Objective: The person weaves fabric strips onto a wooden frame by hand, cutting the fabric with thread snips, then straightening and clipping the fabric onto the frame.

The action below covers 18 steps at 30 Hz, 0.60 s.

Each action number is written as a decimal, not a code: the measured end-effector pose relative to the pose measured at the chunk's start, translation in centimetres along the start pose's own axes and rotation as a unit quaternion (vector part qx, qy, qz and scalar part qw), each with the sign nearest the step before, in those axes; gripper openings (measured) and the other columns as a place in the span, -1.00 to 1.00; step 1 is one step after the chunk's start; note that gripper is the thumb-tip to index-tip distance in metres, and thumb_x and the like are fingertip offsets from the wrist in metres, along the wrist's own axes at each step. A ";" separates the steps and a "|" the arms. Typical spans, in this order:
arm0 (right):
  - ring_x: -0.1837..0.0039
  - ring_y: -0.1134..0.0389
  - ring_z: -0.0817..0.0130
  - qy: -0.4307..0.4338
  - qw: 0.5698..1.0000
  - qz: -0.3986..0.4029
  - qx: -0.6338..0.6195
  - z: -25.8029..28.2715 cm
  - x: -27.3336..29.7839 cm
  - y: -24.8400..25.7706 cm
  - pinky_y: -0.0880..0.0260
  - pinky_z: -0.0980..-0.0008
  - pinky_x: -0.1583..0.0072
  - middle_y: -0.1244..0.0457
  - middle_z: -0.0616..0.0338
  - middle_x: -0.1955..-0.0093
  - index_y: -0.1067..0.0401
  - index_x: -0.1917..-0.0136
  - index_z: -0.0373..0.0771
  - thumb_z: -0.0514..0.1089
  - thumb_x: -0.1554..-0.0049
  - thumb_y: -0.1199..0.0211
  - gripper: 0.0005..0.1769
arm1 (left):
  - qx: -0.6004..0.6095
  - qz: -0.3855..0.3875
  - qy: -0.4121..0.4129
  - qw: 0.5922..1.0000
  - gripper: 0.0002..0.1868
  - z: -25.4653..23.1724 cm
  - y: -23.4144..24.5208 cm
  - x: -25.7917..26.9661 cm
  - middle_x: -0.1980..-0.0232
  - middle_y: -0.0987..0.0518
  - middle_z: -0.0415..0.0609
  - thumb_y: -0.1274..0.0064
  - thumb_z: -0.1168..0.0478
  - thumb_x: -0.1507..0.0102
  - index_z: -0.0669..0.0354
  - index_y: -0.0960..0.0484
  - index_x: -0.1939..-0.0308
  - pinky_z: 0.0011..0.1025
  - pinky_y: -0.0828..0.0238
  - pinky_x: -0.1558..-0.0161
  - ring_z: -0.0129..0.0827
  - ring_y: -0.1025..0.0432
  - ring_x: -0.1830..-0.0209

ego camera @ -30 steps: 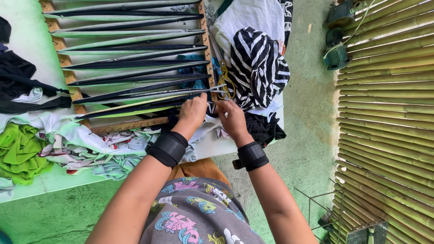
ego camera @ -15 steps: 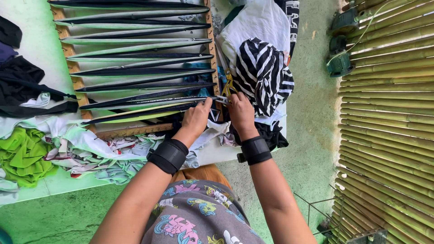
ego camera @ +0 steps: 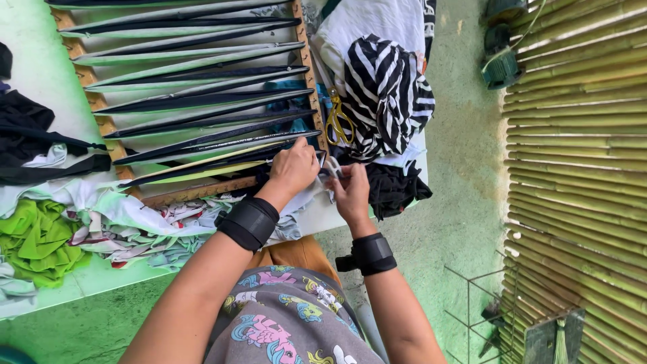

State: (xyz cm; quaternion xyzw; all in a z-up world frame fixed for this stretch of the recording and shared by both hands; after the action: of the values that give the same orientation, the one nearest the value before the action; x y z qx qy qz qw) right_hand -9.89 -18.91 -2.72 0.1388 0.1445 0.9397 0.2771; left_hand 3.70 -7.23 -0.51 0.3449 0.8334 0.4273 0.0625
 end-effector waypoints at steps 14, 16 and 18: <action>0.19 -0.44 0.18 -0.017 0.979 -0.036 0.202 0.5 3.1 -0.3 -0.48 0.30 0.14 -0.28 0.03 0.09 -0.40 0.08 -0.35 -0.25 -0.01 -0.47 -0.71 | 0.008 0.098 -0.011 0.995 -0.74 -0.5 -0.5 0.8 -0.07 -0.43 0.00 -0.16 0.35 -0.10 0.08 -0.57 0.14 -0.04 -0.50 0.10 0.08 -0.55 0.16; 0.17 -0.44 0.16 -0.006 0.976 -0.045 0.214 1.0 2.8 -0.5 -0.47 0.29 0.13 -0.28 0.03 0.09 -0.40 0.09 -0.33 -0.23 0.00 -0.47 -0.70 | 0.007 0.100 -0.016 0.995 -0.72 -0.3 -0.3 0.8 -0.08 -0.43 -0.01 -0.14 0.37 -0.10 0.08 -0.57 0.12 -0.03 -0.50 0.11 0.09 -0.55 0.16; 0.19 -0.42 0.13 -0.015 0.970 -0.052 0.238 1.2 2.7 -0.3 -0.44 0.24 0.13 -0.29 0.03 0.11 -0.41 0.09 -0.32 -0.22 0.01 -0.48 -0.71 | 0.003 0.107 -0.013 0.994 -0.76 -0.3 -0.2 0.9 -0.09 -0.43 0.01 -0.12 0.35 -0.12 0.12 -0.57 0.12 -0.02 -0.50 0.11 0.10 -0.54 0.15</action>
State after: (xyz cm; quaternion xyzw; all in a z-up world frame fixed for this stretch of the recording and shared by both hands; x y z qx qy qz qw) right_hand -11.50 -16.92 -1.24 0.2072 0.3665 0.8605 0.2870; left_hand 2.77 -6.90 -0.33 0.4378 0.7920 0.4247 0.0260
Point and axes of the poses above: each hand's wrist, its own x-axis away from the middle knuckle, its own y-axis out of the back of the hand, z = x × y, the point moved 8 cm from there along -x, towards the middle knuckle
